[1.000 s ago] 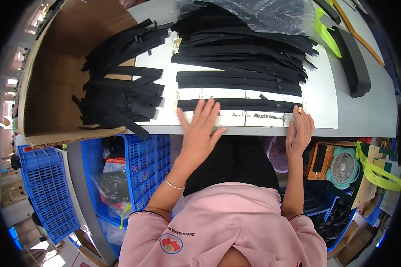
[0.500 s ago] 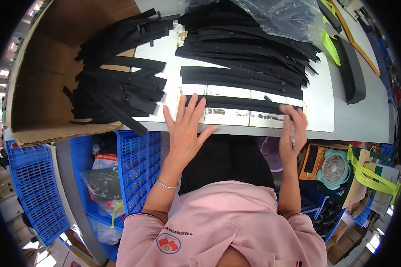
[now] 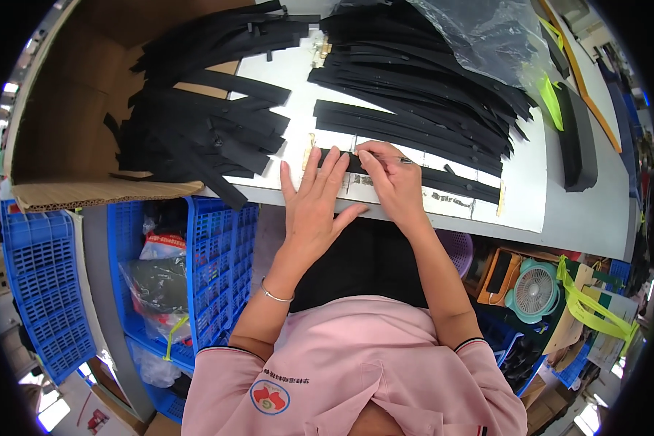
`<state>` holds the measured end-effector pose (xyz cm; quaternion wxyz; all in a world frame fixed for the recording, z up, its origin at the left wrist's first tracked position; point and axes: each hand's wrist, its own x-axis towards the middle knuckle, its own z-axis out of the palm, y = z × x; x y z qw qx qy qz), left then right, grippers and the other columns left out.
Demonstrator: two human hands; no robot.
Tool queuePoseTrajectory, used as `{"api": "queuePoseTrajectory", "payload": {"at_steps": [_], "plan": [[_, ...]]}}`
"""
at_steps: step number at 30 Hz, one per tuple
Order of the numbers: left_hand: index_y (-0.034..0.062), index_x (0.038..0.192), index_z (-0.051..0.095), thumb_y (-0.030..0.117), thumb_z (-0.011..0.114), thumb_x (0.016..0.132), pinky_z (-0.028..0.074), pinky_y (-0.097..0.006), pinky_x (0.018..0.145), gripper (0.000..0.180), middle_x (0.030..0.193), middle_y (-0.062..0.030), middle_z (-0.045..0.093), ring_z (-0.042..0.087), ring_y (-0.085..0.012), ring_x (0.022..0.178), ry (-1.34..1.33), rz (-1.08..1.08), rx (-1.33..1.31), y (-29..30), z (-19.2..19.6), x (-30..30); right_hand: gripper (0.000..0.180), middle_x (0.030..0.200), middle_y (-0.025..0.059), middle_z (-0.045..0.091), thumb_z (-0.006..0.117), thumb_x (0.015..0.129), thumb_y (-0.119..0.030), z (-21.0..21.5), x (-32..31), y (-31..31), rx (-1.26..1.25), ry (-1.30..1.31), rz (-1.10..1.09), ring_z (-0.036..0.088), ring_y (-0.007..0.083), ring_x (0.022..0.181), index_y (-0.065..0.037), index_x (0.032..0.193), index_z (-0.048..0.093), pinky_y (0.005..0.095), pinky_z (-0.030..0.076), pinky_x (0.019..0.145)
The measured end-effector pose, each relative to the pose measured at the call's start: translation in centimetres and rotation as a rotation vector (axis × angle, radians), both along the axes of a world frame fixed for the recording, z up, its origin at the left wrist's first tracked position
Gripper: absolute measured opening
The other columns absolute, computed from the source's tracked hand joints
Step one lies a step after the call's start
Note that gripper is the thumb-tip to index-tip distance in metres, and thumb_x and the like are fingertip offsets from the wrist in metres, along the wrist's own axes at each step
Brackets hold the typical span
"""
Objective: Mark black zipper or fabric strips using a template and a pen on a workbench.
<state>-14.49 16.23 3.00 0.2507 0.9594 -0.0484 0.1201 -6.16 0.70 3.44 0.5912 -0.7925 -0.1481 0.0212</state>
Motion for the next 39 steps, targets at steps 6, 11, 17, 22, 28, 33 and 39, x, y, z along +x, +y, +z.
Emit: {"api": "queuePoseTrajectory", "payload": {"at_steps": [6,11,17,22,28,33,39], "plan": [[0.0085,0.152,0.051,0.045,0.08,0.085,0.01,-0.066,0.123,0.082,0.161,-0.0102,0.048,0.035,-0.0325,0.154,-0.008,0.009,0.009,-0.1,-0.2,0.0,0.019,0.101,0.0092,0.074,0.065,0.103,-0.016,-0.2,-0.1,0.3,0.003,-0.02,-0.003,0.067,0.0161,0.075,0.001,0.11,0.072,0.0285,0.052,0.07],[0.0082,0.152,0.05,0.045,0.079,0.086,0.009,-0.065,0.123,0.081,0.161,-0.0107,0.047,0.035,-0.0323,0.154,-0.011,0.013,0.009,-0.2,-0.2,0.0,0.018,0.101,0.0086,0.074,0.066,0.102,-0.016,-0.4,0.0,0.2,-0.032,-0.061,-0.002,0.068,0.017,0.075,0.0,0.109,0.072,0.0289,0.053,0.069],[0.008,0.152,0.05,0.045,0.079,0.086,0.01,-0.065,0.123,0.081,0.161,-0.0109,0.047,0.034,-0.0322,0.154,-0.015,0.014,0.014,-0.2,-0.3,0.1,0.017,0.1,0.009,0.075,0.067,0.101,-0.014,-0.6,0.0,0.5,-0.075,-0.176,-0.031,0.069,0.0205,0.074,0.0,0.108,0.072,0.0297,0.054,0.067],[0.0079,0.152,0.051,0.045,0.079,0.087,0.01,-0.067,0.122,0.08,0.161,-0.0107,0.047,0.034,-0.0322,0.154,-0.023,0.014,0.016,-0.1,-0.3,0.2,0.017,0.094,0.0093,0.077,0.068,0.098,-0.014,-0.1,-0.1,-0.1,-0.064,-0.117,0.047,0.072,0.0227,0.074,0.001,0.097,0.075,0.0304,0.054,0.066],[0.0083,0.151,0.053,0.044,0.079,0.087,0.01,-0.067,0.122,0.078,0.16,-0.0103,0.048,0.035,-0.0321,0.154,-0.016,0.015,0.017,-0.3,0.0,0.2,0.019,0.094,0.0082,0.078,0.069,0.097,-0.014,-0.1,-0.1,-0.2,-0.041,-0.121,0.069,0.073,0.0225,0.073,0.002,0.091,0.076,0.0304,0.054,0.066],[0.0088,0.152,0.052,0.044,0.078,0.088,0.009,-0.066,0.123,0.077,0.161,-0.0103,0.047,0.035,-0.0324,0.154,0.009,0.023,0.03,-0.4,0.1,0.2,0.018,0.092,0.0084,0.078,0.068,0.096,-0.013,-0.3,0.0,-0.6,-0.042,-0.119,0.108,0.073,0.0223,0.073,0.002,0.089,0.076,0.0301,0.054,0.065],[0.0086,0.152,0.051,0.045,0.077,0.09,0.007,-0.064,0.124,0.077,0.161,-0.0115,0.047,0.033,-0.0335,0.155,0.019,0.018,0.041,-0.3,0.3,0.0,0.016,0.083,0.0104,0.077,0.069,0.094,-0.007,1.4,-0.8,-4.6,0.113,-0.094,-0.108,0.066,0.0108,0.065,0.007,0.089,0.075,0.0276,0.052,0.061]]}}
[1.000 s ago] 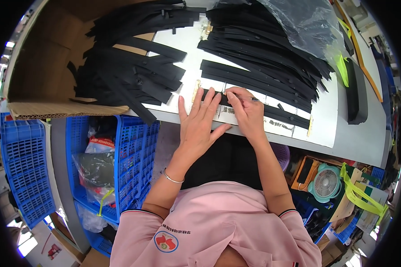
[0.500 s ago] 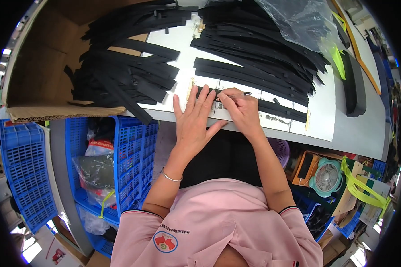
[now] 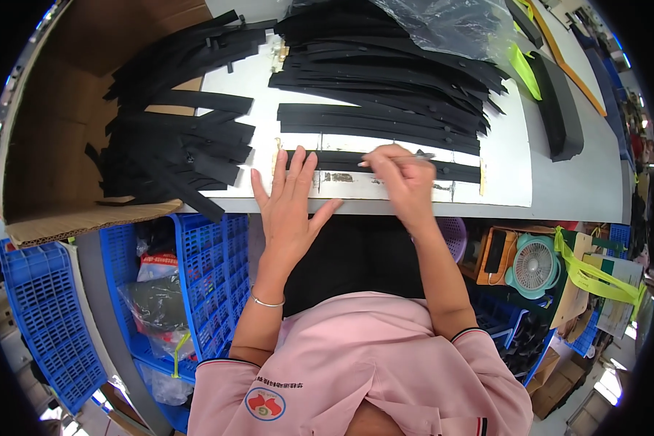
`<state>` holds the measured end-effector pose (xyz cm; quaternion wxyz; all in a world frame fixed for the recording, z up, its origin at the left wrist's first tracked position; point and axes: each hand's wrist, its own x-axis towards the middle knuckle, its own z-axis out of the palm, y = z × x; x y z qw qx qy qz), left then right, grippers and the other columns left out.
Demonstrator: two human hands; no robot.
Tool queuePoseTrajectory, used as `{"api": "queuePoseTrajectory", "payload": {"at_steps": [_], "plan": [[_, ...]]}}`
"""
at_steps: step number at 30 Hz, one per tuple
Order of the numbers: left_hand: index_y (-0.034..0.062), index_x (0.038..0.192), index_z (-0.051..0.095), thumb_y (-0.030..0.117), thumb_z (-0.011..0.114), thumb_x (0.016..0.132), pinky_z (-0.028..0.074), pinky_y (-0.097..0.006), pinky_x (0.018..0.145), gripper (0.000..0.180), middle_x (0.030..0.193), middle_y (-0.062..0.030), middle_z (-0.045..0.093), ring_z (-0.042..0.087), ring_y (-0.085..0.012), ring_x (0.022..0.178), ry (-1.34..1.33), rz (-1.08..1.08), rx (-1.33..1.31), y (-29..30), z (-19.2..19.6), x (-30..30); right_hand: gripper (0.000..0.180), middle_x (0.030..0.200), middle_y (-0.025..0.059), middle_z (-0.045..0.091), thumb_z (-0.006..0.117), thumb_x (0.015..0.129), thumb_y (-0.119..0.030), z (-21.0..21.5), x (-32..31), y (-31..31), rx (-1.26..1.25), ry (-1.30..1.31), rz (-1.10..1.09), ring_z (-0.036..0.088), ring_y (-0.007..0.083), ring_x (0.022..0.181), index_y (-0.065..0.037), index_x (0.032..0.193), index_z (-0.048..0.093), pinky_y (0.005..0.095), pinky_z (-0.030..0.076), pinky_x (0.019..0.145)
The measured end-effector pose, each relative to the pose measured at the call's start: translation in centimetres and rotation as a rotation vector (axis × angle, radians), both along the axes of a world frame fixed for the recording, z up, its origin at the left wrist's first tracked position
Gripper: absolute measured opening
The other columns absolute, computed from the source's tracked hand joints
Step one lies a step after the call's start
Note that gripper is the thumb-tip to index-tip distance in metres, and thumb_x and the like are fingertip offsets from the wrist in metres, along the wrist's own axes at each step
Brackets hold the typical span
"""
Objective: Mark black zipper or fabric strips using a template and a pen on a workbench.
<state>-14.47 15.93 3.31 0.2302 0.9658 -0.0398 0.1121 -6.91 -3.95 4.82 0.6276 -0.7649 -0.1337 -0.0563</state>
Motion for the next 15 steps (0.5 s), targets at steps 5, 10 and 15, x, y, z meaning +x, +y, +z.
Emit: {"api": "queuePoseTrajectory", "payload": {"at_steps": [5,10,15], "plan": [[0.0102,0.155,0.048,0.043,0.076,0.091,0.004,-0.06,0.126,0.077,0.164,-0.0099,0.044,0.029,-0.0335,0.157,0.025,-0.005,0.019,-0.1,0.1,0.1,0.015,0.073,0.007,0.072,0.069,0.095,-0.006,-0.8,0.8,-4.1,-0.116,-0.033,-0.209,0.059,0.0072,0.06,0.007,0.09,0.075,0.0241,0.046,0.057],[0.0078,0.157,0.044,0.05,0.078,0.088,0.004,-0.066,0.124,0.088,0.166,-0.0142,0.039,0.026,-0.0355,0.158,0.045,-0.02,0.029,0.0,0.2,0.1,0.015,0.07,0.0066,0.07,0.069,0.094,-0.006,-1.4,1.0,-4.4,-0.15,-0.058,-0.19,0.056,0.0068,0.056,0.007,0.09,0.074,0.0241,0.043,0.055],[0.0063,0.163,0.033,0.061,0.076,0.084,0.002,-0.072,0.121,0.105,0.171,-0.0143,0.029,0.02,-0.0364,0.16,0.012,-0.225,-0.053,-4.5,1.0,0.1,0.016,0.081,0.0088,0.075,0.069,0.094,-0.006,-1.3,0.9,-4.3,-0.15,-0.059,-0.173,0.061,0.0105,0.057,0.008,0.087,0.073,0.0259,0.045,0.055]]}}
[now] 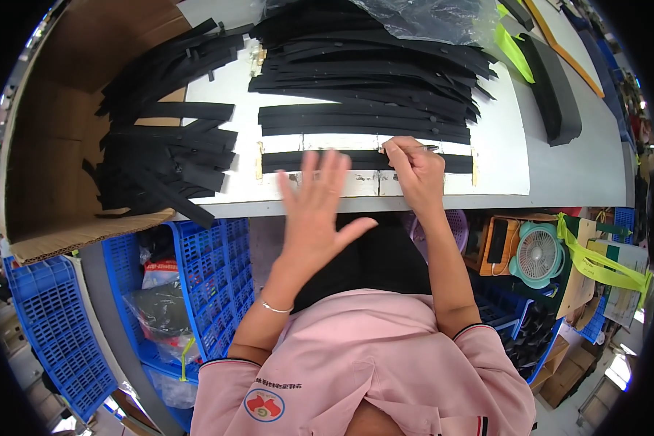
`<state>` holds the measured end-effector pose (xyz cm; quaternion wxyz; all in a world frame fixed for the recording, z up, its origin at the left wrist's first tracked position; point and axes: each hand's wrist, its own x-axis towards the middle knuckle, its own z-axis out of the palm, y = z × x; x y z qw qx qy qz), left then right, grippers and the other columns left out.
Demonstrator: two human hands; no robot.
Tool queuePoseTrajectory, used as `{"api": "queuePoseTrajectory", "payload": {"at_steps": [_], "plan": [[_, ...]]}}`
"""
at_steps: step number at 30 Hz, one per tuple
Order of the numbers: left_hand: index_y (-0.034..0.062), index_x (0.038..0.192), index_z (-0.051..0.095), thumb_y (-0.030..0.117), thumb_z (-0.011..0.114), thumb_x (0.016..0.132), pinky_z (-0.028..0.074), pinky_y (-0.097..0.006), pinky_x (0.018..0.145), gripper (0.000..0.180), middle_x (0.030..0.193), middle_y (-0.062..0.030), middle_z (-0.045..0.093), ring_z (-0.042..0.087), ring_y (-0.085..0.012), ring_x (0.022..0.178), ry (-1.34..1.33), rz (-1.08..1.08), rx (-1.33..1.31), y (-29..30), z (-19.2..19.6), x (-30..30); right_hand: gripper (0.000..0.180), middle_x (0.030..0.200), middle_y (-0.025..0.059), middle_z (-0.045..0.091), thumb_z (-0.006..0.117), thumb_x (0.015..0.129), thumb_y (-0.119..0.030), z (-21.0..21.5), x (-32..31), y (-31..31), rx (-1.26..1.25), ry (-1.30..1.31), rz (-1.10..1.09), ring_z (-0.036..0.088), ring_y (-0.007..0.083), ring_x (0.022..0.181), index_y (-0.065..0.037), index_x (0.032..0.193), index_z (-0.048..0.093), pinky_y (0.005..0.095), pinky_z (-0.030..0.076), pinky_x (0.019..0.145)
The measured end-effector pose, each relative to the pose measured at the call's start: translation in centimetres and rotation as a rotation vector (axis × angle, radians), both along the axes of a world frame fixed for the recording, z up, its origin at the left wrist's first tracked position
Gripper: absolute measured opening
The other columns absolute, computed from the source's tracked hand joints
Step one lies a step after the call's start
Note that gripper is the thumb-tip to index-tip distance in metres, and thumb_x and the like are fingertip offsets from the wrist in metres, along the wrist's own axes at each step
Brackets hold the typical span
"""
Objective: Mark black zipper or fabric strips using a template and a pen on a workbench.
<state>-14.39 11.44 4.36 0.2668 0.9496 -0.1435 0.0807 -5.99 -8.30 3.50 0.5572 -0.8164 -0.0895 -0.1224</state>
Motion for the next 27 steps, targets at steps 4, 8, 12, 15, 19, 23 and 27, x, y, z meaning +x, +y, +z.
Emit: {"api": "queuePoseTrajectory", "payload": {"at_steps": [4,8,12,15,19,23,27], "plan": [[0.006,0.16,0.04,0.055,0.077,0.086,0.001,-0.067,0.124,0.096,0.167,-0.0135,0.037,0.027,-0.0315,0.158,0.05,-0.084,-0.07,-3.1,-0.9,0.4,0.017,0.085,0.0099,0.077,0.069,0.094,-0.007,-0.4,0.0,0.0,-0.015,-0.034,0.0,0.065,0.0135,0.058,0.007,0.086,0.073,0.0274,0.047,0.055],[0.0031,0.151,0.051,0.05,0.075,0.089,0.005,-0.069,0.122,0.081,0.161,-0.0129,0.046,0.036,-0.0307,0.152,0.027,-0.042,-0.042,-3.4,-0.9,0.5,0.017,0.087,0.01,0.078,0.069,0.094,-0.008,-0.7,0.0,0.0,-0.051,-0.036,0.015,0.067,0.0164,0.059,0.006,0.086,0.073,0.0284,0.048,0.055],[0.0035,0.152,0.05,0.046,0.077,0.089,0.005,-0.068,0.123,0.08,0.16,-0.0129,0.046,0.037,-0.0304,0.152,0.029,-0.039,-0.035,-3.5,-1.1,0.5,0.014,0.087,0.0096,0.077,0.068,0.094,-0.005,-0.6,-0.2,-0.2,-0.063,-0.029,0.004,0.067,0.0149,0.063,0.007,0.089,0.074,0.0268,0.049,0.058],[0.0038,0.152,0.051,0.043,0.078,0.089,0.005,-0.068,0.123,0.079,0.16,-0.0127,0.046,0.037,-0.0301,0.153,0.029,-0.032,-0.032,-3.6,-1.2,0.5,0.013,0.085,0.0102,0.077,0.067,0.094,-0.002,-0.4,-0.3,-0.6,-0.031,-0.009,0.051,0.067,0.012,0.067,0.008,0.09,0.074,0.0259,0.05,0.061],[0.004,0.151,0.052,0.041,0.079,0.088,0.005,-0.068,0.123,0.078,0.16,-0.0122,0.047,0.037,-0.0297,0.152,0.022,-0.019,-0.023,-3.6,-1.4,0.5,0.015,0.08,0.0122,0.077,0.068,0.091,-0.002,-0.6,-0.2,-0.8,0.003,-0.047,0.122,0.07,0.0146,0.066,0.009,0.082,0.073,0.0276,0.051,0.06],[0.0038,0.151,0.052,0.04,0.079,0.088,0.006,-0.068,0.123,0.077,0.159,-0.012,0.048,0.037,-0.0293,0.152,0.007,-0.023,-0.022,-3.7,-1.4,0.5,0.017,0.079,0.0095,0.077,0.071,0.087,-0.007,-0.9,-0.1,-0.7,-0.023,-0.069,0.093,0.069,0.0222,0.06,0.004,0.074,0.071,0.0324,0.052,0.058],[0.0039,0.15,0.053,0.038,0.08,0.087,0.005,-0.067,0.123,0.077,0.159,-0.012,0.048,0.038,-0.0296,0.152,0.007,-0.029,-0.014,-3.8,-1.1,0.6,0.019,0.076,0.0099,0.076,0.071,0.085,-0.007,-1.1,0.0,-0.8,-0.067,-0.112,0.094,0.068,0.0242,0.06,0.003,0.068,0.069,0.0325,0.051,0.056]]}}
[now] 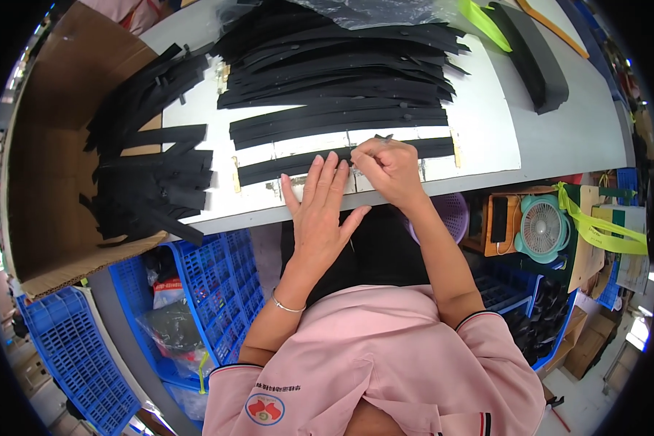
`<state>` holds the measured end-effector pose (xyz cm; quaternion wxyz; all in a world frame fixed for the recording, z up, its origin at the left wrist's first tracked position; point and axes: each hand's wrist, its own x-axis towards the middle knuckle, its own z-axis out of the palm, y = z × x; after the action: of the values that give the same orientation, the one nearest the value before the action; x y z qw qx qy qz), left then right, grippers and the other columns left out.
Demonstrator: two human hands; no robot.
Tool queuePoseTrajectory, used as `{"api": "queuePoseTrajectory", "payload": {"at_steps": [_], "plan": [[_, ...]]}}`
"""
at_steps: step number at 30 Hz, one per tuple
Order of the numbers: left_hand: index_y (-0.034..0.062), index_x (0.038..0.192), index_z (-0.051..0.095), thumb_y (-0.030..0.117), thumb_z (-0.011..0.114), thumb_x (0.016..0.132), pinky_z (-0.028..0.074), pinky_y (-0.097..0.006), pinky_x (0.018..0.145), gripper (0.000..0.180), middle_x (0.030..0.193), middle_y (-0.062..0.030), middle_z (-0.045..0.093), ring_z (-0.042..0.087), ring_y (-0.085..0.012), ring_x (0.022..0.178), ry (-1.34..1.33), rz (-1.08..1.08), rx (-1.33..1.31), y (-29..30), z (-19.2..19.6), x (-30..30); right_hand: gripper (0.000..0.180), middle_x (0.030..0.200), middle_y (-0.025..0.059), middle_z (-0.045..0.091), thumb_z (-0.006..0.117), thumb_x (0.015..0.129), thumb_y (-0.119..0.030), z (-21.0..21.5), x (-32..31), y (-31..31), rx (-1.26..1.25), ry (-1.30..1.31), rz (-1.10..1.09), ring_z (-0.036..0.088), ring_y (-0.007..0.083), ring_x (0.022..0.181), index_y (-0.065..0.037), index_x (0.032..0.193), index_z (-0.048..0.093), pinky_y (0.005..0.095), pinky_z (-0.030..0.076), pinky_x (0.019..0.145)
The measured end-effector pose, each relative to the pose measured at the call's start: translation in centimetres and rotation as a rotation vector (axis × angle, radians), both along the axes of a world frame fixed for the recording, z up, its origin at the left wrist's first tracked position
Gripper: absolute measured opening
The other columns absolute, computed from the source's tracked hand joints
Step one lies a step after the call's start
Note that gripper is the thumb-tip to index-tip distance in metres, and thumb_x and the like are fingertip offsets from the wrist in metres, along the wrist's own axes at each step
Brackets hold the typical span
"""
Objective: Mark black zipper or fabric strips using a template and a pen on a workbench.
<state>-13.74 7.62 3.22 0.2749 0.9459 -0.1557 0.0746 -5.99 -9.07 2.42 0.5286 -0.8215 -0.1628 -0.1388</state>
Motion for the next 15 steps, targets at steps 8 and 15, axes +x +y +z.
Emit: {"api": "queuePoseTrajectory", "payload": {"at_steps": [8,15], "plan": [[0.0042,0.15,0.053,0.039,0.082,0.087,0.004,-0.065,0.124,0.078,0.16,-0.0132,0.047,0.036,-0.03,0.153,-0.002,0.004,0.031,0.0,-0.2,-0.1,0.014,0.082,0.0048,0.073,0.066,0.096,-0.007,2.7,-1.4,-4.8,0.363,0.256,-0.024,0.061,0.0079,0.071,0.003,0.091,0.074,0.0242,0.048,0.064],[0.0031,0.149,0.053,0.038,0.082,0.087,0.005,-0.064,0.124,0.077,0.159,-0.0136,0.048,0.038,-0.0313,0.152,0.007,-0.003,0.046,-0.5,0.1,0.1,0.014,0.08,0.0015,0.071,0.065,0.098,-0.007,0.5,0.4,-10.0,0.211,0.244,-0.199,0.057,0.0047,0.071,0.004,0.093,0.073,0.0234,0.046,0.064]]}}
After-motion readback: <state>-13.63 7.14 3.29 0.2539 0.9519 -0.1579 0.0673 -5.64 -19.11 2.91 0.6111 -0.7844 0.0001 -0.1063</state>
